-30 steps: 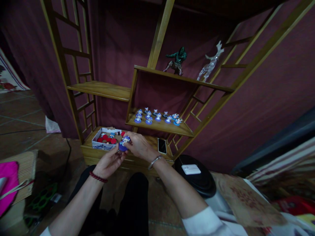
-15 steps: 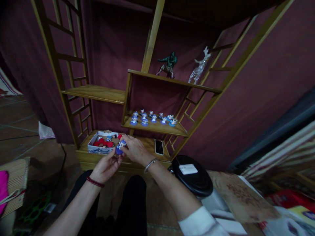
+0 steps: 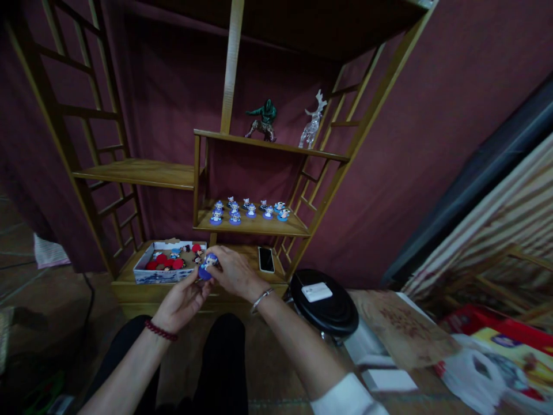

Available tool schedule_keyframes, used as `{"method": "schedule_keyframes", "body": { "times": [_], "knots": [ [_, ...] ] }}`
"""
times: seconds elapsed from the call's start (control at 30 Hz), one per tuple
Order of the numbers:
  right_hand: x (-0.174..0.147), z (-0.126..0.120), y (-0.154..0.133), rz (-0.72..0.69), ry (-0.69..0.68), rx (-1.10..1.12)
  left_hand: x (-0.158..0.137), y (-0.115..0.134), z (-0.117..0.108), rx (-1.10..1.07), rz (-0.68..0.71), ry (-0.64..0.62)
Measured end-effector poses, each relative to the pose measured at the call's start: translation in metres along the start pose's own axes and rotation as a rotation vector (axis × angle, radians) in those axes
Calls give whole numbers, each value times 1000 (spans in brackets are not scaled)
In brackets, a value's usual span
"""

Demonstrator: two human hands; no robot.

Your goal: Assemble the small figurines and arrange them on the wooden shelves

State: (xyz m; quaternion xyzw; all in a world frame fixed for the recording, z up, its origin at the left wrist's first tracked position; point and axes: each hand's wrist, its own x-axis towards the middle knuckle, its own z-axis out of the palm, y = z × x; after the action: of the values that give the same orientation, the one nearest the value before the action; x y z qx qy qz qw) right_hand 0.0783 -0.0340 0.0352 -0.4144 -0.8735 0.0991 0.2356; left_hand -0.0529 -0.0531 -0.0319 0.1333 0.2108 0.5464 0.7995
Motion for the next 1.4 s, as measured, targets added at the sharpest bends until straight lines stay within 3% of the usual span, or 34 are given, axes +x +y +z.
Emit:
{"method": "schedule_keyframes", "body": {
  "times": [0.37,0.6,0.87,1.23,1.4],
  "knots": [
    [-30,-21,39,264,103,238,32,-31,19,42,-67,-116],
    [-47,-20,62,178,158,365,41,-46,32,52,-83,-89],
    [-55,-16,78,183,192,354,47,-58,36,32,-104,-90],
    [-55,-14,83,226,205,389,52,-60,37,58,-90,-83],
    [-48,-14,93,223,221,439,59,-54,45,110,-58,13]
  ]
}}
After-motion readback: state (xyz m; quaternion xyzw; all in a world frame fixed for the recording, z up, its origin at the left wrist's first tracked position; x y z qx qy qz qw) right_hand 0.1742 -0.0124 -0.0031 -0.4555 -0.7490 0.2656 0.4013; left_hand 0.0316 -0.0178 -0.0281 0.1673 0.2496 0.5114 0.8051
